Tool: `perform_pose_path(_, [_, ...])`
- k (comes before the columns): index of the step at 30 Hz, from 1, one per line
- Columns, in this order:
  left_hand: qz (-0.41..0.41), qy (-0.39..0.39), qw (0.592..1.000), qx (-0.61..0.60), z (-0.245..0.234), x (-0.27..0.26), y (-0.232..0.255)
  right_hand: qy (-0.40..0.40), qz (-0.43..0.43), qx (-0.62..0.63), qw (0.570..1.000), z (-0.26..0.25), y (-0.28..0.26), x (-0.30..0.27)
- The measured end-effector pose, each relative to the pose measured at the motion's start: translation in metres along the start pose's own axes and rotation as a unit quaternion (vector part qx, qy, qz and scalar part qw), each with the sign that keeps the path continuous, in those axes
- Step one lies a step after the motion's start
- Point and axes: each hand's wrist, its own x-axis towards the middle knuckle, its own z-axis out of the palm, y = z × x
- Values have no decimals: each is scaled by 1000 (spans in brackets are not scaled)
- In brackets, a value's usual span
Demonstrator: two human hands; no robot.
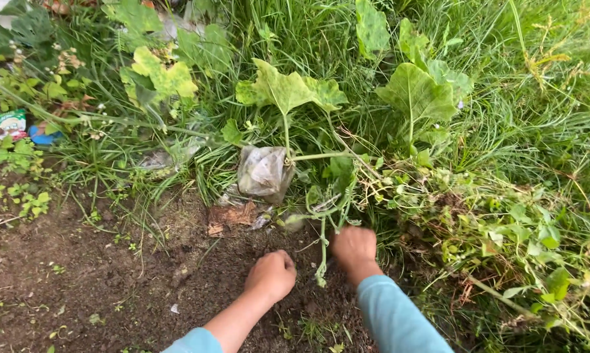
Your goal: Pulling weeds and grass from the garden soil by hand.
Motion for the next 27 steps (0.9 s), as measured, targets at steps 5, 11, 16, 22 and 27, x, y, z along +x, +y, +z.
perform_pose_path(5, [5,33,999,-39,39,22,-13,56,-13,83,995,-46,-42,-77])
perform_pose_path(11, [-40,57,995,-67,66,26,-18,109,-100,26,989,-69,-38,-116])
perform_pose_path(16, [-43,6,997,-62,65,17,4,179,-144,-190,955,-34,25,-38])
perform_pose_path(22, [-46,-19,996,-71,74,24,11,26,-142,-346,927,-10,44,4])
perform_pose_path(27, [-2,-6,998,-69,92,47,5,-92,-25,-169,981,-17,36,9])
